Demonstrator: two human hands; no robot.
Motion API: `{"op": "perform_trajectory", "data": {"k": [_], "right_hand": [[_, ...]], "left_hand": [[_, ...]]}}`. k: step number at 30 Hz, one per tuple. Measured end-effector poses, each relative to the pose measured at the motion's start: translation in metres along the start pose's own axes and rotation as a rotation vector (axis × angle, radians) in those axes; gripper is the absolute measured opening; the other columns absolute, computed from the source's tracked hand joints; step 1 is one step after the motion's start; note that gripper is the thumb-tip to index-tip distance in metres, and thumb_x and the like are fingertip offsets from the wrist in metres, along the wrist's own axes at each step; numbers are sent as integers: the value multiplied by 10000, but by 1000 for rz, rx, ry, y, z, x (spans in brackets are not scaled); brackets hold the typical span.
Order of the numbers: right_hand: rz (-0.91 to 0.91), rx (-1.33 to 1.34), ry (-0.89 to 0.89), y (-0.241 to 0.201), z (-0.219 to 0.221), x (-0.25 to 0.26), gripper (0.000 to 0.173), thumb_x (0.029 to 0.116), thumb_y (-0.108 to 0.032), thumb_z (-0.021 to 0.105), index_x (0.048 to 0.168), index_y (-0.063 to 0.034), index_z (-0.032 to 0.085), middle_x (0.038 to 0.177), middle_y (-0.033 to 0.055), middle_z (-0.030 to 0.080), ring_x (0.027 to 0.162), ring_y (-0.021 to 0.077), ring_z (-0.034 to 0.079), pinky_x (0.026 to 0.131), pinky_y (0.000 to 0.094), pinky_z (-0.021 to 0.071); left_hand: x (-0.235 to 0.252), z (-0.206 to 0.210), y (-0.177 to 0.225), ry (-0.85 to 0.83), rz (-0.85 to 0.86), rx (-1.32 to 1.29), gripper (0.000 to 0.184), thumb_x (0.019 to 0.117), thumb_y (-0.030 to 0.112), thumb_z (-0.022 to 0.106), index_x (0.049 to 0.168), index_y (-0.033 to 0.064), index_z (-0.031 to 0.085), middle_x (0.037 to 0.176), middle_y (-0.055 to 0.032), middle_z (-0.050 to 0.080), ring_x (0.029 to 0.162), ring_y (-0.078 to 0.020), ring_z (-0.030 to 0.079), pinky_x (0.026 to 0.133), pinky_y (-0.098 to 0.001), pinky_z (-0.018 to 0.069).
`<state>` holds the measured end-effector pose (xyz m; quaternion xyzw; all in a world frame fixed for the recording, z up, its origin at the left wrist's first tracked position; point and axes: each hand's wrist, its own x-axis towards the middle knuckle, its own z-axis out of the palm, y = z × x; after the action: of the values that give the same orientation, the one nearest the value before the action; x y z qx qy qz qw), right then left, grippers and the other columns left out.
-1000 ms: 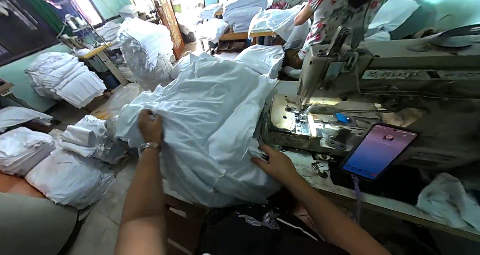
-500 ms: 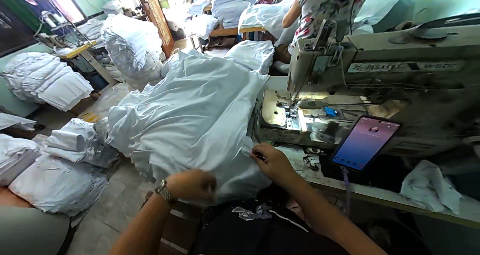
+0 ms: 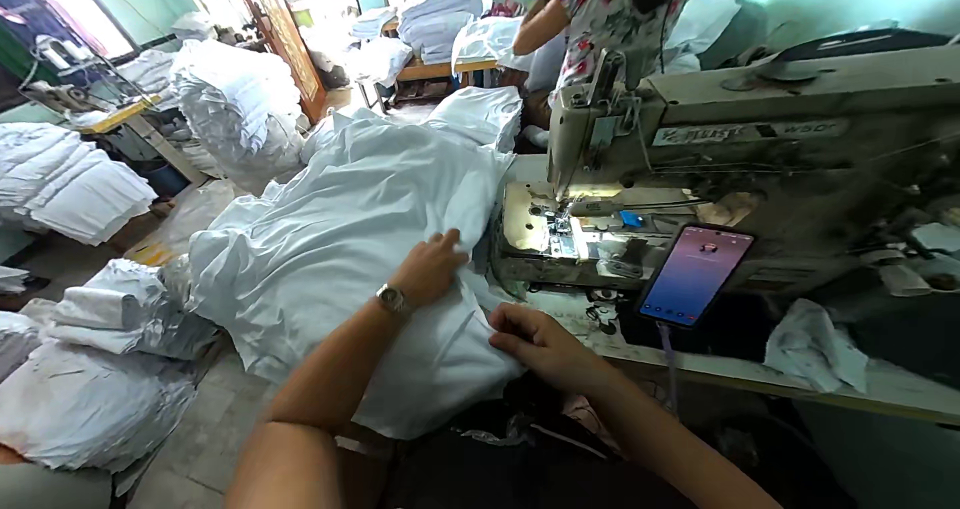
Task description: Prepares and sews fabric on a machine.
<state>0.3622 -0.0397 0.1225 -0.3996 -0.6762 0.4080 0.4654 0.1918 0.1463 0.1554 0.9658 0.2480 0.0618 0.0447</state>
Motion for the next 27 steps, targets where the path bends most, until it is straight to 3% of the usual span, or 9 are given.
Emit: {"op": "perform_trajectory", "data": {"k": [3,5,9,13,17,20,23,25,27], "right_hand": [[64,19,106,-9,-4,-6,260,979,-267,684,1106,-49,624,830,-32,657,699,5,612,651,198,538],[171,84,191,-5,-18,-8,286,927,-248,740,1126,-63,648,873,-24,703,745,38,667,694,240,581],[244,442,406,19,-39,-20,156,853,-175,784,953,-132,673,790,-68,694,664,20,640,615,213,557],[419,220,479,43,-47,-35,240,876,-168,781,1052,-38,683,879,9,721,772,78,695,733,274,604],[397,333,476,48,-49,-56,269,871,-125,772,1093,-34,650,916,26,728,817,109,711,770,304,615],[385,315,436,52,-51,-60,267,876,-136,778,1092,-39,657,896,9,726,783,85,700,733,275,604],[414,329,455,51,-43,-55,181,972,-214,680,1082,-73,657,835,-22,705,682,52,661,608,234,562],[408,332,492,47,-40,-55,177,1032,-236,593,1081,-76,652,816,-23,688,659,48,646,595,230,554],[402,270,551,46,-40,-59,179,1045,-246,580,1036,-80,647,763,-26,652,574,39,584,511,211,497]], "left_hand": [[46,-22,-22,132,-181,2,313,904,58,675,1213,21,651,1138,-254,659,965,-446,688,776,-627,568],[71,-39,-19,402,-175,-123,240,901,21,654,1133,-35,630,1103,-245,660,969,-412,687,817,-583,573],[118,-23,-4,956,-130,-424,158,891,-41,616,1029,-110,581,1027,-256,649,991,-345,658,889,-461,539],[125,54,-41,564,-474,-493,482,948,79,652,1387,-62,510,1344,-296,582,1267,-415,578,1095,-538,465],[107,53,-52,411,-478,-592,504,938,40,617,1433,24,524,1477,-278,484,1286,-420,559,1032,-572,501],[77,29,10,528,-135,-415,353,962,41,596,1310,-13,617,1459,-237,528,1332,-371,541,1082,-519,479],[70,36,60,347,242,-311,350,1056,300,517,1263,86,700,1373,-67,649,1357,-218,542,1200,-529,332],[69,41,60,244,198,-176,455,1084,425,425,1329,143,683,1407,-21,639,1399,-200,512,1209,-601,270],[63,39,39,227,-74,-63,504,1076,442,450,1360,75,646,1427,-115,615,1405,-311,502,1188,-686,243]]}}
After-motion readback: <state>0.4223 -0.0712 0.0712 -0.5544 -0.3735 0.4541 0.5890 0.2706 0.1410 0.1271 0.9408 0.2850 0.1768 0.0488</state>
